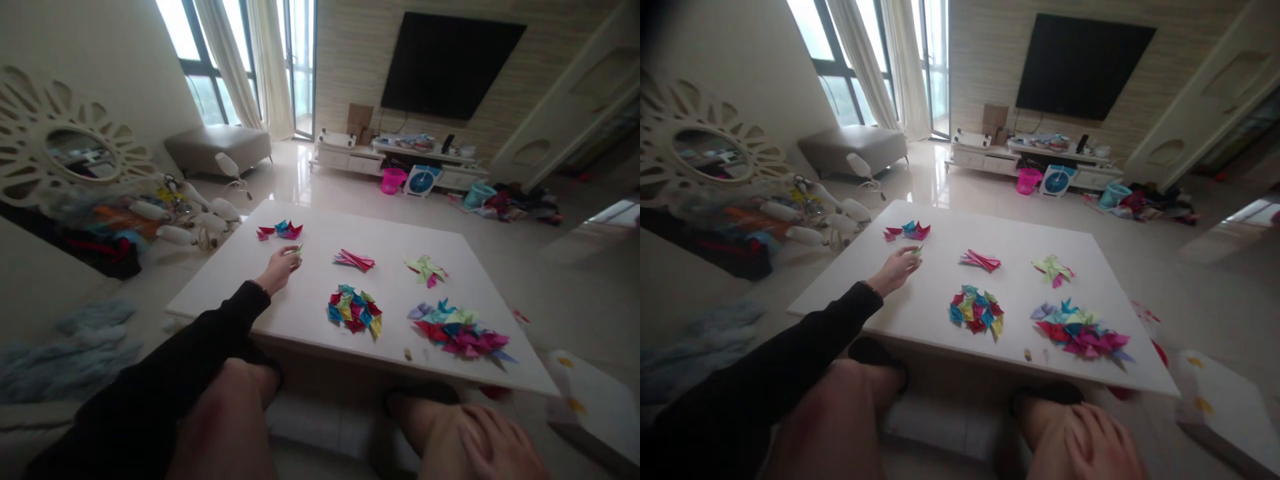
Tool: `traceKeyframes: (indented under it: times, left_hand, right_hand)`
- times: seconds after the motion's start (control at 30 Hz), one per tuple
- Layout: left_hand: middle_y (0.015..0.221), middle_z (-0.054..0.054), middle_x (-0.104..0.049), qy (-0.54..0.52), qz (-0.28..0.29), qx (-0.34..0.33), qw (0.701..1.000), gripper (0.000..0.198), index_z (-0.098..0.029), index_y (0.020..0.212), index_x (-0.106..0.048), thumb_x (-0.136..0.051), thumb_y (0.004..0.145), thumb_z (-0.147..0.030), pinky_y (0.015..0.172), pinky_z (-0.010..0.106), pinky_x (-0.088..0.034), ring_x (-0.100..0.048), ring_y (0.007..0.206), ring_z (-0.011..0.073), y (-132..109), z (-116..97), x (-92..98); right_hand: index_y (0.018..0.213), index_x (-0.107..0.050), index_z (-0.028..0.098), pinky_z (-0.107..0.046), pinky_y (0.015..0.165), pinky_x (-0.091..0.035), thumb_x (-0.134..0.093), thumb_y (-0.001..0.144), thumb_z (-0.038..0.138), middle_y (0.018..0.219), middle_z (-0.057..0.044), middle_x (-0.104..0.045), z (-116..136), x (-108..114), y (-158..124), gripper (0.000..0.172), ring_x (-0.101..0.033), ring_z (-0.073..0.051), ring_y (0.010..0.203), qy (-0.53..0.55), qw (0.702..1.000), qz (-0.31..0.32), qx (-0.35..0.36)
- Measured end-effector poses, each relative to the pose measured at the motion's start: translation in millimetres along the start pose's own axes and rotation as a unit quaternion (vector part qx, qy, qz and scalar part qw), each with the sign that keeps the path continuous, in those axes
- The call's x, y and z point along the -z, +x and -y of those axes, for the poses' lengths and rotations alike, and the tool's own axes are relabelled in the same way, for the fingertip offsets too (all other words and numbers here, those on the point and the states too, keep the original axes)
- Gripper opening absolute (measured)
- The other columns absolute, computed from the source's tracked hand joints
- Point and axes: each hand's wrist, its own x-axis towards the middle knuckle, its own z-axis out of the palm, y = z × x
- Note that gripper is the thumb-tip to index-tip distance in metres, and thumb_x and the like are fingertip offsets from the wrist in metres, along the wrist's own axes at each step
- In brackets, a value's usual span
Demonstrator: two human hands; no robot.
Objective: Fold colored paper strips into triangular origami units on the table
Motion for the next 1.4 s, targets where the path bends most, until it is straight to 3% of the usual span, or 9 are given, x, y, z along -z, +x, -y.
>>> traceKeyframes:
  times: [0.13,0.23,0.33,0.43,0.57,0.77,1.03,1.27,1.4]
  left_hand:
    - [0.088,0.006,-0.069,-0.284,0.130,0.096,0.945,0.039,-0.019,0.110,-0.064,-0.073,0.072,-0.012,0.065,0.020,-0.046,-0.067,0.078,0.0131,-79.5,-25.8,-58.3]
    - [0.084,0.007,-0.068,-0.324,0.186,0.153,0.915,0.037,-0.017,0.110,-0.066,-0.074,0.075,-0.010,0.062,0.020,-0.046,-0.065,0.072,0.0121,-113.6,-25.1,-84.9]
    - [0.082,0.007,-0.068,-0.310,0.198,0.186,0.911,0.035,-0.014,0.112,-0.067,-0.072,0.077,-0.008,0.061,0.020,-0.046,-0.063,0.068,0.0106,-121.3,-11.2,-98.4]
    - [0.083,0.006,-0.068,-0.292,0.198,0.196,0.915,0.038,-0.013,0.113,-0.069,-0.072,0.076,-0.007,0.062,0.018,-0.046,-0.064,0.069,0.0094,-115.4,2.0,-103.2]
    - [0.084,0.005,-0.068,-0.281,0.232,0.191,0.911,0.041,-0.013,0.117,-0.069,-0.074,0.077,-0.009,0.060,0.017,-0.046,-0.060,0.065,0.0070,-105.2,7.3,-103.7]
    - [0.082,0.005,-0.070,-0.270,0.233,0.191,0.915,0.037,-0.011,0.113,-0.070,-0.075,0.077,-0.011,0.059,0.018,-0.045,-0.061,0.065,0.0082,-94.0,2.2,-107.7]
    - [0.087,0.009,-0.072,-0.229,0.270,0.193,0.915,0.031,-0.011,0.104,-0.070,-0.080,0.075,-0.018,0.066,0.023,-0.051,-0.066,0.070,0.0129,-94.4,3.3,-113.1]
    - [0.087,0.008,-0.070,-0.201,0.295,0.179,0.917,0.024,-0.011,0.096,-0.070,-0.079,0.076,-0.021,0.063,0.021,-0.048,-0.064,0.066,0.0109,-102.7,7.7,-117.9]
    - [0.097,0.012,-0.072,-0.205,0.275,0.203,0.917,0.023,-0.013,0.101,-0.069,-0.070,0.083,-0.028,0.064,0.024,-0.051,-0.067,0.070,0.0141,-101.4,7.4,-119.6]
  right_hand:
    - [0.115,-0.069,0.027,-0.050,0.093,-0.052,-0.050,0.089,0.041,0.127,-0.009,-0.068,37.2,31.9,17.5,0.035,-0.064,-0.032,0.113,-0.015,1.000,-0.009,0.025]
    - [0.116,-0.065,0.023,-0.044,0.097,-0.048,-0.052,0.093,0.037,0.122,-0.011,-0.068,78.9,62.8,53.7,0.031,-0.062,-0.029,0.115,0.039,0.995,-0.047,0.084]
    - [0.107,-0.066,0.021,-0.038,0.094,-0.047,-0.053,0.093,0.030,0.110,-0.009,-0.070,119.0,77.8,106.5,0.021,-0.064,-0.026,0.106,0.096,0.987,-0.043,0.125]
    - [0.098,-0.066,0.020,-0.032,0.082,-0.048,-0.058,0.090,0.026,0.097,-0.006,-0.071,149.3,65.5,163.3,0.013,-0.066,-0.020,0.088,0.155,0.976,-0.013,0.152]
    - [0.097,-0.066,0.019,-0.029,0.081,-0.047,-0.059,0.088,0.016,0.097,-0.005,-0.069,171.4,21.5,215.1,0.012,-0.064,-0.017,0.083,0.204,0.963,-0.011,0.173]
    - [0.100,-0.067,0.020,-0.031,0.084,-0.047,-0.058,0.089,0.013,0.097,-0.006,-0.064,175.1,-16.5,229.8,0.015,-0.060,-0.020,0.092,0.227,0.946,-0.033,0.229]
    - [0.106,-0.070,0.022,-0.030,0.083,-0.045,-0.061,0.090,0.014,0.096,-0.005,-0.061,168.7,-21.1,229.2,0.019,-0.058,-0.020,0.094,0.191,0.947,-0.015,0.257]
    - [0.090,-0.070,0.020,-0.030,0.078,-0.043,-0.061,0.092,0.018,0.091,-0.006,-0.063,161.2,-25.9,224.1,0.010,-0.057,-0.020,0.089,0.154,0.952,0.005,0.266]
    - [0.086,-0.068,0.019,-0.030,0.078,-0.044,-0.058,0.092,0.018,0.086,-0.005,-0.064,144.1,-14.2,232.9,0.012,-0.058,-0.019,0.084,0.202,0.955,-0.081,0.202]
